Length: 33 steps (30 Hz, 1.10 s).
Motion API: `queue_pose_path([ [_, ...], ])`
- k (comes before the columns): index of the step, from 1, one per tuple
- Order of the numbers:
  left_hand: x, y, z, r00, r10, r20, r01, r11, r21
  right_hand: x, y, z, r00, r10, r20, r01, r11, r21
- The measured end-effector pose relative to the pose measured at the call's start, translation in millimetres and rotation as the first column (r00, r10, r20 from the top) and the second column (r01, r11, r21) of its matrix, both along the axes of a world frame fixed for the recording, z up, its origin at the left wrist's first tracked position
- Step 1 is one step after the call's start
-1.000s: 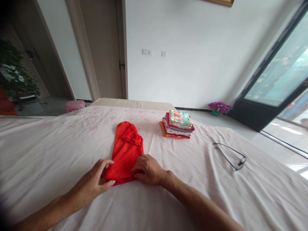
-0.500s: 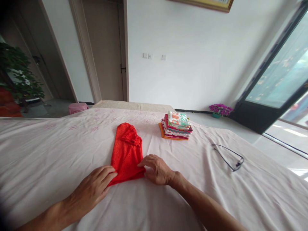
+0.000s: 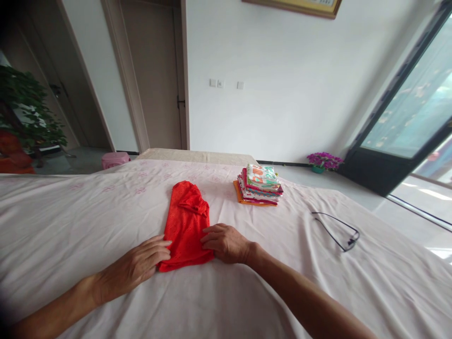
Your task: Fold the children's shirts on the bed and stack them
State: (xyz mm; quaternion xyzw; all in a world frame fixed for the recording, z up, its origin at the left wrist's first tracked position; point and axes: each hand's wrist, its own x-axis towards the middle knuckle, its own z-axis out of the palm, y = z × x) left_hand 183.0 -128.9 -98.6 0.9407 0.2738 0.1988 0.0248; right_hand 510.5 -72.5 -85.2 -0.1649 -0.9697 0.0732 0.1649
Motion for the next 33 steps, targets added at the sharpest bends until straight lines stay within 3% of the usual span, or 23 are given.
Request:
queue_pose_path([
  [3,-5.0,-5.8,-2.2,0.996,0.04,0.084,-0.029,0.992,-0.125,-1.4,-9.6,1.1,0.993,-0.041,-0.109,0.026,0.991,-0.134],
  [5,-5.2,-8.3,-5.0,0.973,0.163,0.161,-0.121,0.962,-0.244,-7.3,-14.8,-0.6,0.966,-0.174,-0.191,0.115,0.951,-0.287],
  [7,-1.1,-5.7,-7.8,0.901,0.358,0.243,-0.256,0.894,-0.368,-18.1,-14.8,-5.8,0.885,-0.395,-0.248,0.247,0.848,-0.47],
  [9,6.0,3.0,-9.8,0.785,0.539,0.305,-0.363,0.799,-0.48,-31.3,-8.5,-14.0,0.756,-0.598,-0.265,0.335,0.702,-0.628],
  [12,16.3,23.0,-10.7,0.664,0.685,0.301,-0.433,0.68,-0.592,-47.0,8.4,-26.2,0.62,-0.751,-0.227,0.363,0.532,-0.765],
  [14,20.0,37.0,-10.7,0.633,0.735,0.244,-0.475,0.618,-0.626,-51.1,19.4,-31.0,0.58,-0.798,-0.165,0.404,0.457,-0.792],
  [16,21.3,48.9,-11.3,0.632,0.754,0.179,-0.516,0.582,-0.629,-50.7,27.3,-32.3,0.557,-0.823,-0.11,0.487,0.431,-0.759],
  [18,21.0,56.8,-12.7,0.658,0.744,0.115,-0.551,0.58,-0.6,-47.8,31.7,-30.6,0.561,-0.825,-0.069,0.571,0.447,-0.689],
  [20,19.5,59.1,-14.4,0.695,0.713,0.091,-0.583,0.633,-0.509,-44.3,32.9,-26.6,0.576,-0.817,-0.022,0.632,0.463,-0.622],
  [23,14.6,50.8,-14.8,0.734,0.66,0.162,-0.626,0.749,-0.216,-39.3,28.9,-17.1,0.602,-0.798,0.028,0.685,0.498,-0.531],
  [25,9.8,40.6,-13.5,0.8,0.56,0.217,-0.57,0.821,-0.017,-36.4,21.7,-9.4,0.596,-0.803,-0.025,0.72,0.548,-0.426],
  [27,5.3,31.1,-12.3,0.892,0.401,0.21,-0.426,0.9,0.094,-34.3,11.9,-2.4,0.619,-0.769,-0.158,0.716,0.635,-0.288],
  [29,2.6,25.6,-12.4,0.956,0.257,0.142,-0.275,0.953,0.129,-33.2,1.8,2.1,0.731,-0.634,-0.25,0.617,0.772,-0.154],
  [31,2.1,24.9,-13.6,0.979,0.195,0.063,-0.201,0.971,0.126,-33.0,-5.2,2.9,0.87,-0.451,-0.198,0.446,0.892,-0.073],
  [33,2.9,27.8,-14.9,0.979,0.201,0.019,-0.202,0.974,0.104,-33.0,-7.0,0.2,0.94,-0.333,-0.079,0.33,0.943,-0.053],
])
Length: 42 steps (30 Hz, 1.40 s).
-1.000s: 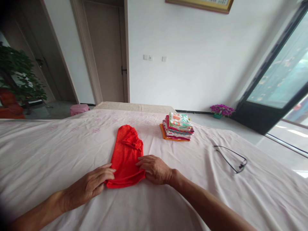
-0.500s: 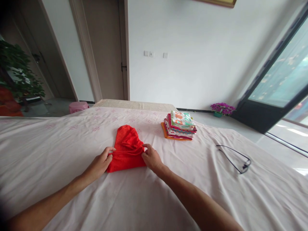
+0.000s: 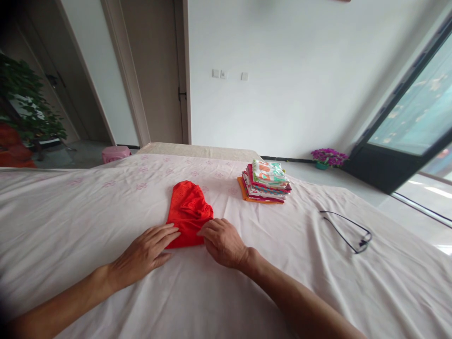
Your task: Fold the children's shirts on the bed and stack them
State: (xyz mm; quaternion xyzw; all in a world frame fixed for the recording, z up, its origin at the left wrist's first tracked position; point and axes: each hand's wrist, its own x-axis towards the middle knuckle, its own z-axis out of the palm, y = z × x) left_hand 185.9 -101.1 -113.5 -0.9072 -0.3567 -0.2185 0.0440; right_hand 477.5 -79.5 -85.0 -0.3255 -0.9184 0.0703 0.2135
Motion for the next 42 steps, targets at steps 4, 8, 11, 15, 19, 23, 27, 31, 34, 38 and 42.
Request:
queue_pose_path([
  [4,2.1,9.2,-0.4,0.998,0.053,0.026,-0.053,0.998,-0.033,3.0,8.6,-8.4,0.995,0.036,0.092,-0.035,0.999,-0.012],
  [8,3.8,20.2,-2.0,0.991,0.089,0.102,-0.084,0.995,-0.047,7.7,20.1,-13.1,0.998,0.027,0.059,-0.03,0.999,0.044],
  [11,5.5,28.4,-4.0,0.98,0.104,0.171,-0.09,0.992,-0.088,8.8,28.1,-15.7,0.999,0.033,0.041,-0.035,0.998,0.059],
  [15,3.0,24.0,0.0,0.952,0.128,0.276,-0.09,0.985,-0.145,9.1,29.0,-9.8,0.994,0.105,-0.005,-0.104,0.993,0.049],
  [19,-6.0,-3.0,8.3,0.91,0.209,0.357,-0.088,0.941,-0.327,7.0,10.4,6.1,0.963,0.182,-0.2,-0.194,0.98,-0.042],
  [23,-8.3,-16.7,11.0,0.781,0.448,0.435,-0.123,0.793,-0.597,-11.8,-0.9,4.1,0.895,-0.115,-0.432,-0.068,0.92,-0.386],
  [27,-3.6,1.7,10.5,0.603,0.586,0.541,-0.156,0.752,-0.64,-45.2,20.6,-11.0,0.726,-0.479,-0.492,0.163,0.816,-0.555],
  [31,-4.0,31.8,6.9,0.479,0.634,0.607,-0.149,0.74,-0.656,-69.9,63.8,-11.1,0.678,-0.594,-0.433,0.281,0.753,-0.595],
  [34,-9.4,51.1,-1.6,0.384,0.683,0.621,-0.15,0.71,-0.688,-77.8,87.4,-2.2,0.725,-0.614,-0.312,0.268,0.669,-0.694],
  [38,-17.1,61.2,-15.3,0.323,0.724,0.609,-0.137,0.673,-0.727,-78.7,86.3,3.4,0.791,-0.569,-0.226,0.192,0.582,-0.79],
  [42,-17.5,60.6,-19.9,0.327,0.71,0.624,-0.122,0.687,-0.717,-80.1,73.8,-6.2,0.813,-0.528,-0.245,0.299,0.74,-0.603],
])
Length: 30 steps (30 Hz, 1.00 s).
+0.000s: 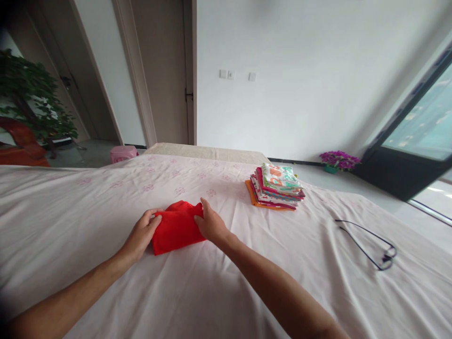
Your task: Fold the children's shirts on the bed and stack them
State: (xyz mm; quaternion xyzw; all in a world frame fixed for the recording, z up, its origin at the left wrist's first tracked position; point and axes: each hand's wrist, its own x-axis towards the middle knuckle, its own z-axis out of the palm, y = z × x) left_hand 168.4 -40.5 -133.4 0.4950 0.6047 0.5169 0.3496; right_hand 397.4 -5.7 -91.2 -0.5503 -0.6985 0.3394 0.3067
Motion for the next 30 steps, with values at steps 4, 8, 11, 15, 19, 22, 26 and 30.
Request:
queue_pose_path([
  [4,2.5,10.5,4.8,0.992,0.088,-0.088,-0.081,0.993,0.08,-9.6,11.4,-8.1,0.996,-0.083,0.014,0.079,0.981,0.178],
  [8,-1.4,32.0,9.8,0.928,0.117,-0.353,-0.105,0.993,0.054,-19.2,29.1,-8.9,0.988,-0.082,0.133,0.056,0.98,0.192],
  [11,-7.1,41.5,15.2,0.874,0.031,-0.484,-0.074,0.995,-0.069,-20.6,31.8,-6.9,0.95,-0.1,0.297,0.049,0.984,0.173],
  [15,-5.0,31.0,33.3,0.704,0.074,-0.706,-0.055,0.997,0.05,-18.1,23.6,0.2,0.9,-0.176,0.399,0.089,0.97,0.226],
  [19,19.5,6.9,45.3,0.594,0.114,-0.796,0.203,0.937,0.285,-20.8,4.5,5.0,0.909,-0.132,0.395,-0.066,0.891,0.449],
  [22,37.2,1.1,33.2,0.573,-0.019,-0.82,0.373,0.896,0.24,-24.5,-7.4,0.4,0.892,0.026,0.452,-0.266,0.838,0.477],
  [26,35.2,16.1,8.3,0.457,-0.103,-0.884,0.413,0.904,0.109,-23.1,-2.7,-12.3,0.83,0.112,0.546,-0.36,0.856,0.371],
  [30,19.7,33.1,3.1,0.406,-0.171,-0.898,0.399,0.917,0.006,-17.7,15.3,-22.0,0.786,0.175,0.593,-0.429,0.845,0.32],
])
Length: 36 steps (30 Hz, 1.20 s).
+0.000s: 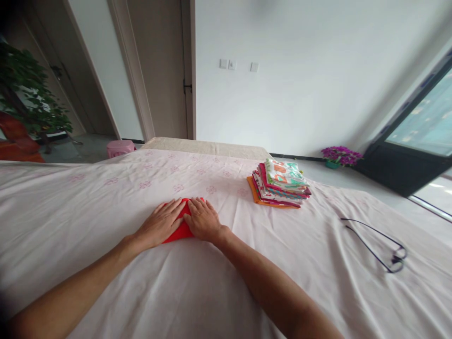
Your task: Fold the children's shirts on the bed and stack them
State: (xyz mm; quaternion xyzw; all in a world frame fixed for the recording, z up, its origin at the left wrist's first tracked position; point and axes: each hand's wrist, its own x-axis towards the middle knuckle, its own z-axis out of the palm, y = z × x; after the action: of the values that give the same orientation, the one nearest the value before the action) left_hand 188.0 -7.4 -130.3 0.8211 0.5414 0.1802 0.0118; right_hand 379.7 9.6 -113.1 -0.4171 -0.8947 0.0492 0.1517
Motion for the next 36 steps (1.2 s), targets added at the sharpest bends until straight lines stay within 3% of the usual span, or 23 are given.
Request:
queue_pose_path([
  [7,-10.9,12.0,-0.5,0.999,0.032,0.019,-0.03,0.995,-0.099,19.3,23.2,-13.4,1.0,-0.022,-0.014,0.02,0.993,-0.117],
  [12,-15.7,28.5,10.1,0.995,0.022,0.096,0.0,0.975,-0.223,29.1,31.1,-5.9,0.994,-0.034,-0.105,0.004,0.961,-0.276],
  [16,-11.9,40.3,25.8,0.993,0.073,0.094,-0.048,0.968,-0.246,32.4,14.4,9.7,0.929,-0.265,-0.259,0.192,0.942,-0.273],
  [20,-8.0,49.6,31.8,0.988,0.094,0.121,-0.06,0.964,-0.26,47.8,-9.3,18.4,0.836,-0.466,-0.29,0.395,0.878,-0.271],
  [22,-7.8,54.0,32.8,0.983,0.11,0.145,-0.066,0.958,-0.28,56.4,-14.7,17.7,0.83,-0.49,-0.266,0.37,0.841,-0.396],
  [26,-6.9,57.3,37.7,0.964,0.18,0.194,-0.095,0.921,-0.379,61.6,-9.7,12.2,0.803,-0.523,-0.286,0.224,0.709,-0.669],
  [31,-2.8,47.3,57.1,0.941,0.192,0.277,-0.064,0.909,-0.412,50.5,3.5,15.0,0.853,-0.452,-0.259,0.078,0.603,-0.794],
  [33,-2.2,41.1,70.7,0.934,0.183,0.308,-0.051,0.918,-0.393,46.6,6.0,19.3,0.879,-0.398,-0.265,0.054,0.633,-0.772],
  [34,-2.3,37.3,77.8,0.933,0.169,0.319,-0.049,0.935,-0.35,45.3,6.6,21.3,0.881,-0.378,-0.284,0.066,0.693,-0.718],
  [36,-3.1,27.1,89.1,0.946,0.102,0.308,-0.058,0.987,-0.149,44.3,6.5,24.7,0.859,-0.368,-0.356,0.165,0.857,-0.488],
])
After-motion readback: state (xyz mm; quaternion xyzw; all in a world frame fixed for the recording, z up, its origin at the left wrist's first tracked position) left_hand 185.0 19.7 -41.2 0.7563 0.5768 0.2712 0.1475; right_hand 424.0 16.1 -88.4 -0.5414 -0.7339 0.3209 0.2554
